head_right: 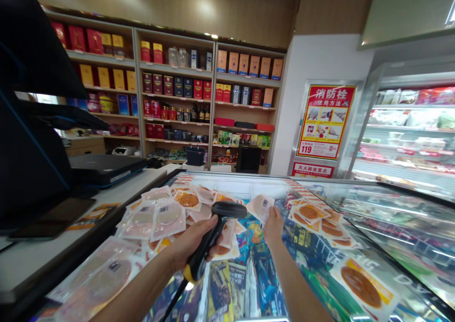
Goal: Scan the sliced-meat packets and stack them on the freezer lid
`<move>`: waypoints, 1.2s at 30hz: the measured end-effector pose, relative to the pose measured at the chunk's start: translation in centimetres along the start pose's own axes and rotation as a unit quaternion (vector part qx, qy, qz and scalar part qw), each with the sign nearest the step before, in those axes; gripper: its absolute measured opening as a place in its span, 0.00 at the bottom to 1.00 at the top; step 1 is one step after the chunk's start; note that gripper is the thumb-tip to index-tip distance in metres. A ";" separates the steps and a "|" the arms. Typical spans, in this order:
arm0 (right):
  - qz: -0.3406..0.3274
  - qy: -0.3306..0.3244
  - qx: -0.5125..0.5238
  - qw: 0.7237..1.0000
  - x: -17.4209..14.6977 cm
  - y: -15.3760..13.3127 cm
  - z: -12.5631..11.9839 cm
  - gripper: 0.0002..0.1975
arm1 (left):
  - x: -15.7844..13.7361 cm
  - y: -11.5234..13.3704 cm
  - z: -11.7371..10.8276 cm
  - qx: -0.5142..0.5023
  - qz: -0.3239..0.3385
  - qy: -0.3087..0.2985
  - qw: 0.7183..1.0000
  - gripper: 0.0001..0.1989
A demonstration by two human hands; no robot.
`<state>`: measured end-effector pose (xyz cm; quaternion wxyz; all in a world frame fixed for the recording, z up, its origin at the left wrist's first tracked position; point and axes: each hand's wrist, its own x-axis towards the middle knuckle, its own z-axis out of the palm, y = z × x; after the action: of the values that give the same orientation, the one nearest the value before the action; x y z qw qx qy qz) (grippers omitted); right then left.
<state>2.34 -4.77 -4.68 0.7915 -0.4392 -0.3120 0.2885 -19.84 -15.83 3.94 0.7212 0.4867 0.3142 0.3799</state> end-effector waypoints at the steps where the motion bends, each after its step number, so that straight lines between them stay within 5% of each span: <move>1: 0.020 0.009 0.001 1.000 -0.1 -0.3 0.0 0.20 | 0.1 -0.2 0.0 0.006 0.003 -0.004 1.000 0.19; 12: 0.024 0.007 -0.117 0.993 0.5 -0.8 -0.3 0.23 | -0.3 0.4 -1.1 0.112 0.016 -0.006 0.994 0.19; 18: -0.061 -0.046 -0.326 0.942 1.5 -2.9 -0.7 0.20 | -0.7 1.3 -2.3 0.177 0.049 -0.041 0.982 0.17; 22: -0.127 -0.127 -0.452 0.874 2.2 -5.6 -0.2 0.19 | -0.7 1.1 -2.3 0.179 0.055 -0.036 0.982 0.17; 28: -0.218 -0.245 -0.640 0.695 3.0 -8.1 0.5 0.17 | -0.8 0.6 -2.4 0.148 0.064 -0.036 0.986 0.17; 30: -0.220 -0.264 -0.656 0.672 2.9 -8.2 0.8 0.16 | -0.7 0.5 -2.8 0.138 0.064 -0.020 0.988 0.17; 32: -0.214 -0.268 -0.648 0.680 2.5 -7.9 1.1 0.14 | -0.7 0.3 -3.2 0.129 0.064 0.008 0.990 0.18; 36: -0.184 -0.288 -0.573 0.745 0.9 -6.3 1.3 0.22 | -0.8 0.0 -3.9 0.095 0.070 0.058 0.991 0.19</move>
<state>3.12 -6.28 1.61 0.3008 -0.6404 -0.7065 0.0174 -23.49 -14.70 2.72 0.6240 0.5504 0.3557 0.4256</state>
